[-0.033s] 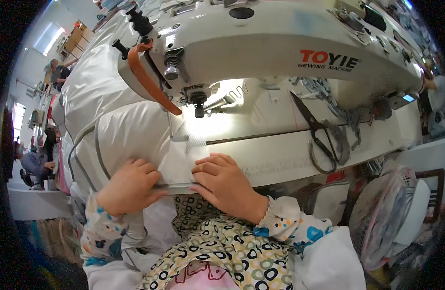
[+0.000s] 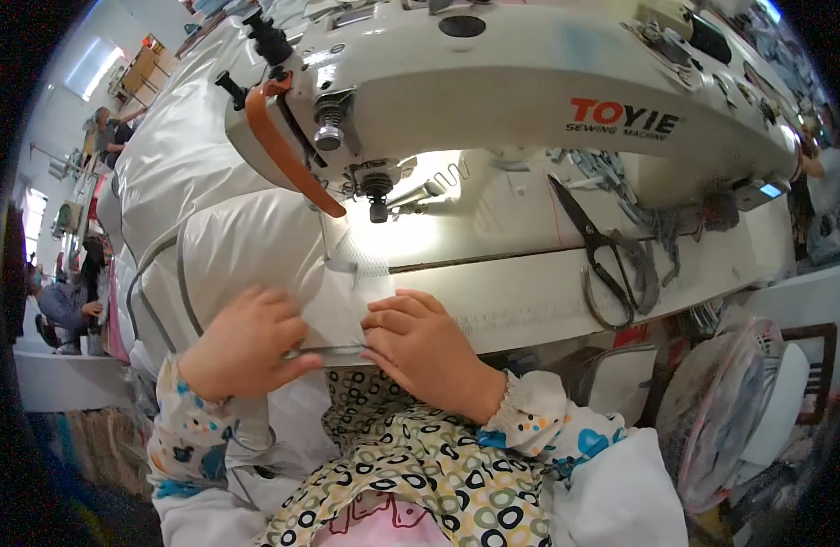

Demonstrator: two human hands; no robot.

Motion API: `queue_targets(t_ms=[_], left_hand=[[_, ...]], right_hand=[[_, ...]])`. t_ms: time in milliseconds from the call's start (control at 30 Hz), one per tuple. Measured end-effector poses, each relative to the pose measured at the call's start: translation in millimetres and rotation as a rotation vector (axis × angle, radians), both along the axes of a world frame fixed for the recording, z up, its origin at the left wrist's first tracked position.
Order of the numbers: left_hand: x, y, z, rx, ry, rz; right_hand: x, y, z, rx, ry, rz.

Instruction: Sewing and trimming white fabric pieces using an industrial sewing machine.

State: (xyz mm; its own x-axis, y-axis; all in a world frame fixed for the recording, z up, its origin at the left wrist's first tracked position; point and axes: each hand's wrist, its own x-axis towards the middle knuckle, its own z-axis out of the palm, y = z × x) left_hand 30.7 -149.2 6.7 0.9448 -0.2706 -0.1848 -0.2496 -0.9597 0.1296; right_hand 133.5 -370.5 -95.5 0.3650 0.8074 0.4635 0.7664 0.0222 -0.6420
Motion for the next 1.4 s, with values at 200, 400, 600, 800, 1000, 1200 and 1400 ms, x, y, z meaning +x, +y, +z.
queue_targets(t_ms=[200,400,600,800,1000,1200,1400], left_hand=[[73,-7,-24,-0.239,-0.324,-0.159],[80,26,-44,-0.117,-0.290,-0.160],[92,42,-28,-0.201,-0.267,-0.196],[103,52,-23,-0.283,-0.021,-0.147],[103,37,-18,-0.262,0.033,-0.006],[91,7,-43,0.148,-0.376,0.079],[70,-9,-84,0.118,-0.735,0.030]], right_hand=[[6,-4,6,-0.112,-0.285,0.067],[15,9,7,-0.097,-0.289,0.033],[37,21,-2,-0.023,-0.266,-0.005],[55,36,-7,0.009,-0.246,-0.082],[68,53,-15,-0.105,-0.253,-0.135],[69,50,-14,0.001,-0.264,-0.149],[56,21,-5,0.078,-0.100,-0.317]])
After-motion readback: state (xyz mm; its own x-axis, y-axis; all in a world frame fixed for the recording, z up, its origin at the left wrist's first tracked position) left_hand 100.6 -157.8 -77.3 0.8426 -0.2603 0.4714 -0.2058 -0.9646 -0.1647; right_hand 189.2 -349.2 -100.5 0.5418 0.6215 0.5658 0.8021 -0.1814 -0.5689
